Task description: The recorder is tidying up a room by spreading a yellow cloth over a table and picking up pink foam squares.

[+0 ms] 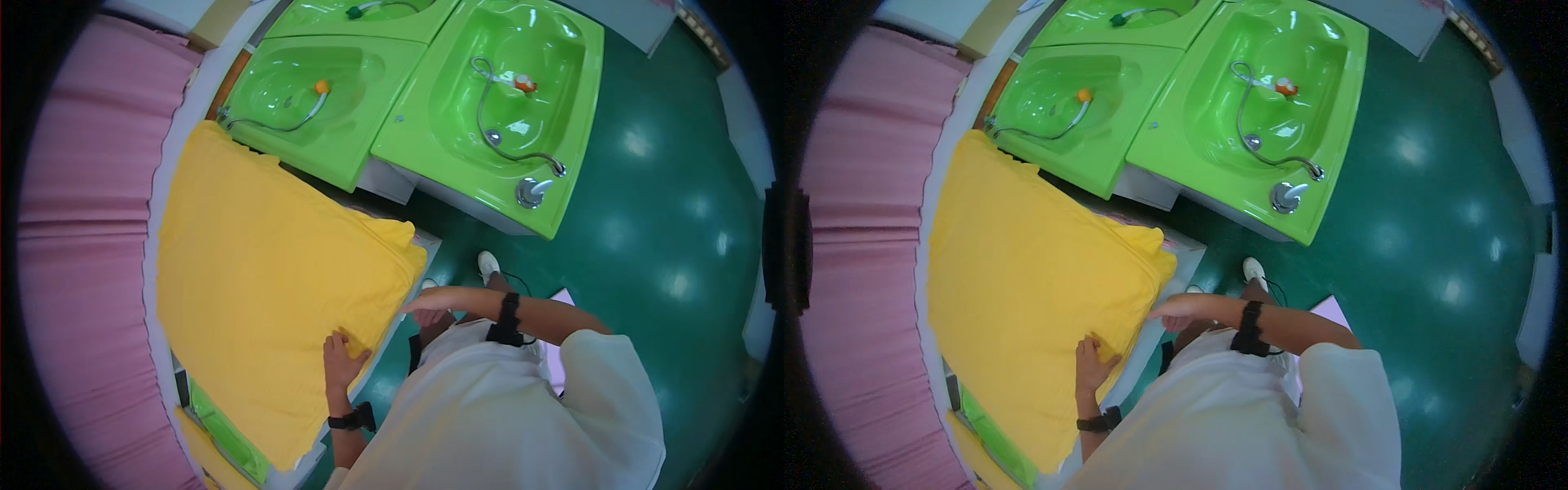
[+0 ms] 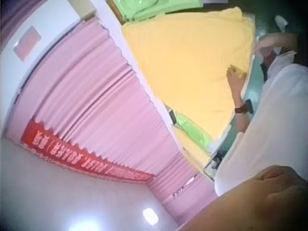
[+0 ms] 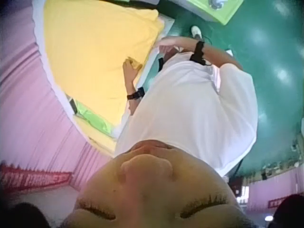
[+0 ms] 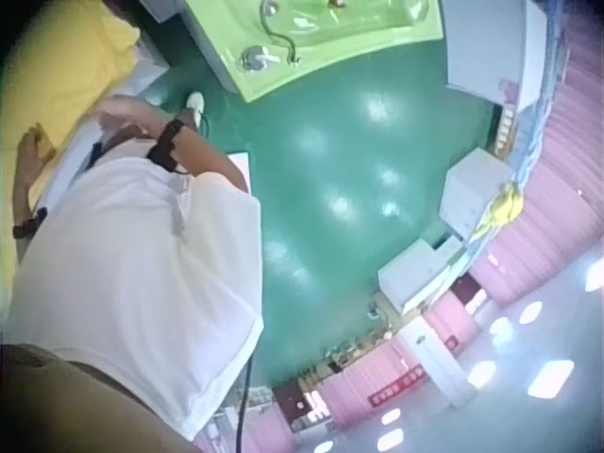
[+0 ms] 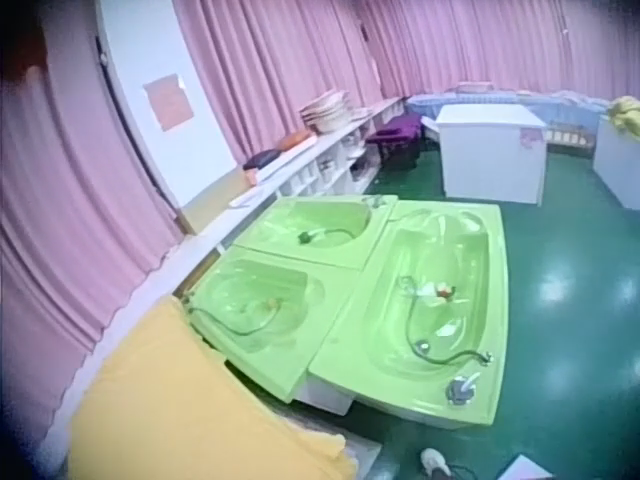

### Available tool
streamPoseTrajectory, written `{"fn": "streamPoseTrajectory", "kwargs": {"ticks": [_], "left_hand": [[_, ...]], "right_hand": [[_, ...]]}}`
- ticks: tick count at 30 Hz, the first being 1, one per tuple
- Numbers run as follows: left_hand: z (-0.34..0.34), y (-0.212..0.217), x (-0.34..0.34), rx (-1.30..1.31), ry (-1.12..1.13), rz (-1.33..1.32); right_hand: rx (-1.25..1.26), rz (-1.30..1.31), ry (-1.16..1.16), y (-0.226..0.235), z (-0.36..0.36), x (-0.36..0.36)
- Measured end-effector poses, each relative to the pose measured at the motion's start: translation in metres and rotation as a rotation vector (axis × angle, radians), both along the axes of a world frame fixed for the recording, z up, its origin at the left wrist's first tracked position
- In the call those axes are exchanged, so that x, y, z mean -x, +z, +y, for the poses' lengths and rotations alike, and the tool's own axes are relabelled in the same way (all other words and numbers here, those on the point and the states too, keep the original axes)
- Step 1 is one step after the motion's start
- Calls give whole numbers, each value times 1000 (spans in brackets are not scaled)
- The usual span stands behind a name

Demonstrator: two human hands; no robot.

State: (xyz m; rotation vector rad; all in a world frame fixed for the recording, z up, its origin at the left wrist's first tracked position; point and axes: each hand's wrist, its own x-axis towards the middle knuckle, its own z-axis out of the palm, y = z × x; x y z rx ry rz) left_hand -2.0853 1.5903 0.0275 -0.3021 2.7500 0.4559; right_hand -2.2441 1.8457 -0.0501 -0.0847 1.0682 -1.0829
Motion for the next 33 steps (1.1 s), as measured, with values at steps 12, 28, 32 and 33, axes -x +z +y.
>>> {"fn": "streamPoseTrajectory", "kwargs": {"ticks": [12,28,32,33], "left_hand": [[73,-7,-79,-103,560,306],[59,-62,-190,-46,1074,655],[23,-63,-205,-762,1611,774],[18,-48,-200,-1061,1665,816]], "right_hand": [[-83,760,-254,15,-58,74],[121,1306,-271,-5,-72,72],[-21,1444,-91,19,-66,56],[-12,1462,-59,16,-64,55]]}}
